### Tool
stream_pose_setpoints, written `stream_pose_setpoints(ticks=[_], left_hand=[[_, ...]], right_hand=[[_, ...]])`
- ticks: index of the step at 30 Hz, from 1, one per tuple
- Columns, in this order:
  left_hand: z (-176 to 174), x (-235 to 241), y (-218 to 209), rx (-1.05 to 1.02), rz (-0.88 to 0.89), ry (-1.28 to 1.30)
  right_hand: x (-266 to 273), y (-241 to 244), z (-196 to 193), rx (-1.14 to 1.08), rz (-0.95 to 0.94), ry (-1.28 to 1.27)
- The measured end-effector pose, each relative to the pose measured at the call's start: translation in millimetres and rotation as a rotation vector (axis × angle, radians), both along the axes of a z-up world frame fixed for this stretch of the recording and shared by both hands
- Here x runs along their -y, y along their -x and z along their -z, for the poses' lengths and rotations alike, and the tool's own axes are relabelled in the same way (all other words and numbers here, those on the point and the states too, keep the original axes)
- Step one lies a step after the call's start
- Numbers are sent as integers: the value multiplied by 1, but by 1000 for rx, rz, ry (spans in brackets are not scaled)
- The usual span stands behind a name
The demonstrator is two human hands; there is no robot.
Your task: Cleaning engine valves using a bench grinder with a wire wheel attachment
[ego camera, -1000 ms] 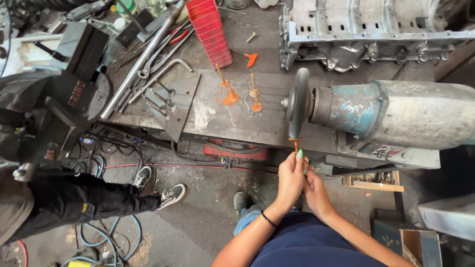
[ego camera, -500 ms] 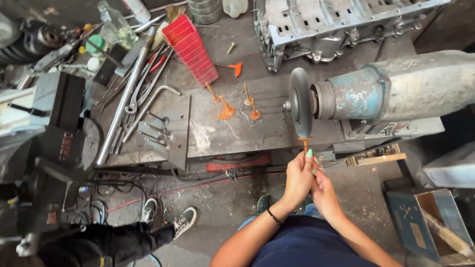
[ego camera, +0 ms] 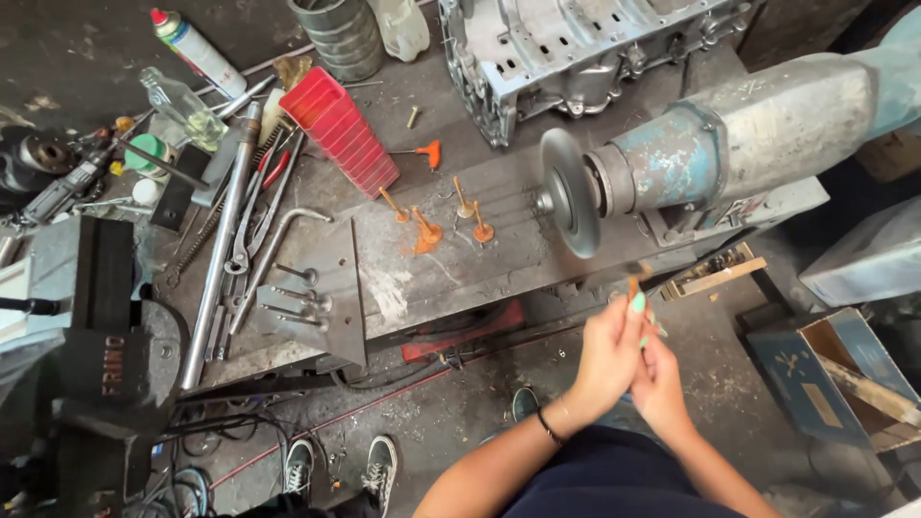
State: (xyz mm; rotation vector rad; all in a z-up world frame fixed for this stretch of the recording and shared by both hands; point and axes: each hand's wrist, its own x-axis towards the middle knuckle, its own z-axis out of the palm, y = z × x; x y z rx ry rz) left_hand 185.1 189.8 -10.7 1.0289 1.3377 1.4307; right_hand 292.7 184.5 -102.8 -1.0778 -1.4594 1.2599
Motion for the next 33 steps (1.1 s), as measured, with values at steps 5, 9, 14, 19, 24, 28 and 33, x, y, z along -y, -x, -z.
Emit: stream_pose_setpoints(ticks=[5,9,14,19,24,28,33], left_hand=[[44,7,2,-198,65,-261],[11,6,11,-27,3,-246],[60,-4,16,259,-29,-64],[65,-16,18,338,-57,34],[66,-21,21,136,-81,68],[60,-20,26,153,-73,89],[64,-21,28,189,-81,91]], right_hand=[[-20,-33,92,108,22,-259],[-1,8,18,-18,-26,2],[-6,27,29,-4,-9,149],[-15,35,21,42,7,100],[-20,28,53,93,10,92],[-18,35,34,88,1,142],[-15,42,13,42,24,161]])
